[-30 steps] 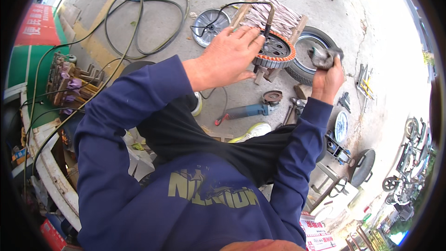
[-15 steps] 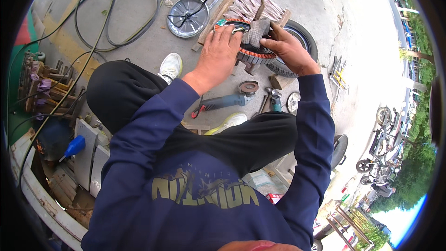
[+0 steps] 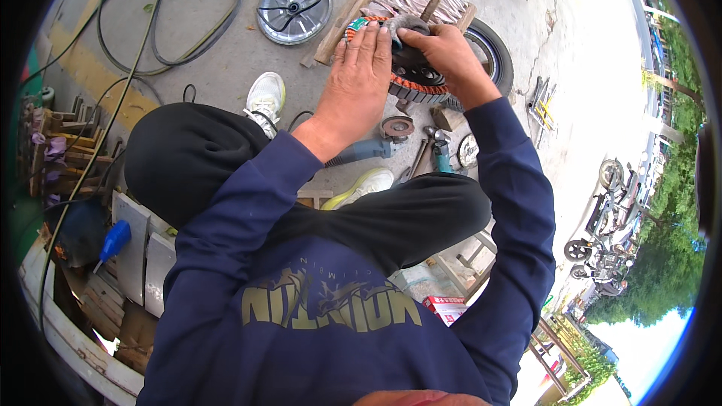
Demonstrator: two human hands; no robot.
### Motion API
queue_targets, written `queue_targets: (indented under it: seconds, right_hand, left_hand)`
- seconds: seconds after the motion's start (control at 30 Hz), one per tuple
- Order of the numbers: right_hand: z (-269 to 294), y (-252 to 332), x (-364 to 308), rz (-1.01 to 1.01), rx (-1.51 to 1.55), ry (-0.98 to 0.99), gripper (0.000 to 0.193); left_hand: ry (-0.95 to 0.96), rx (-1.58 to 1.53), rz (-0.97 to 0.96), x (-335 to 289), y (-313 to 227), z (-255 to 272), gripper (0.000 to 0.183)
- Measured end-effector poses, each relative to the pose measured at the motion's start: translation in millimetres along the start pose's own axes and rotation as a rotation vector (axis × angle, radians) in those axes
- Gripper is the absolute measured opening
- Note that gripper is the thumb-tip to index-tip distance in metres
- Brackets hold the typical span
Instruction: The person removes a grinding disc from an angle grinder and replaces it with a new one. They then use the angle grinder to grind the copper windings on a motor stator, followed by manual cleaning of the windings with a cloth.
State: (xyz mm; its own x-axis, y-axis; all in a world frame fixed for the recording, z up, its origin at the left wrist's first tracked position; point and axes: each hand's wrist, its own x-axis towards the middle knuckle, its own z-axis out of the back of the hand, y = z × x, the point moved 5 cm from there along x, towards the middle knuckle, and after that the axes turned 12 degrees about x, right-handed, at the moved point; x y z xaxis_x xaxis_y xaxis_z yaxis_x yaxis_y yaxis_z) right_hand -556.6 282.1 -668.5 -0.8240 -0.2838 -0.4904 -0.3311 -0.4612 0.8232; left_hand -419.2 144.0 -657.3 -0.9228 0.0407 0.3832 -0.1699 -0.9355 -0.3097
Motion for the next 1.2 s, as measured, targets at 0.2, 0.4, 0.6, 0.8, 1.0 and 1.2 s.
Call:
queue_targets:
  seconds: [0.2, 0.4, 0.6, 0.8, 1.0, 1.2]
  right_hand:
    - [-4.5, 4.5, 13.4, 0.269, -0.280, -0.017, 0.048]
    - [22.6, 19.0, 4.1, 0.361, -0.160, 0.215, 0.065]
    - [23.3, 31.2, -19.6, 0.054, -0.496, 0.099, 0.063]
    - [5.8, 36.5, -21.1, 0.134, -0.629, 0.000, 0.032]
    - [55.4, 26.3, -23.7, 0.028, -0.215, 0.120, 0.046]
    - [13.8, 34.9, -21.6, 0.257, -0.407, 0.198, 0.047]
  left_hand:
    - [-0.020, -0.041, 0.015, 0.0, 6.5, 0.2, 0.050]
    - [-0.057, -0.072, -0.019, 1.3, 7.7, -0.6, 0.031]
    - [-0.082, -0.065, -0.011, 2.7, 7.2, -0.2, 0.019]
    - [-0.067, -0.065, -0.037, 1.3, 7.6, 0.6, 0.015]
    - [-0.075, -0.049, -0.039, 0.4, 7.4, -2.3, 0.021]
    - [-0.075, -0.047, -0.051, 0.5, 7.9, -1.9, 0.021]
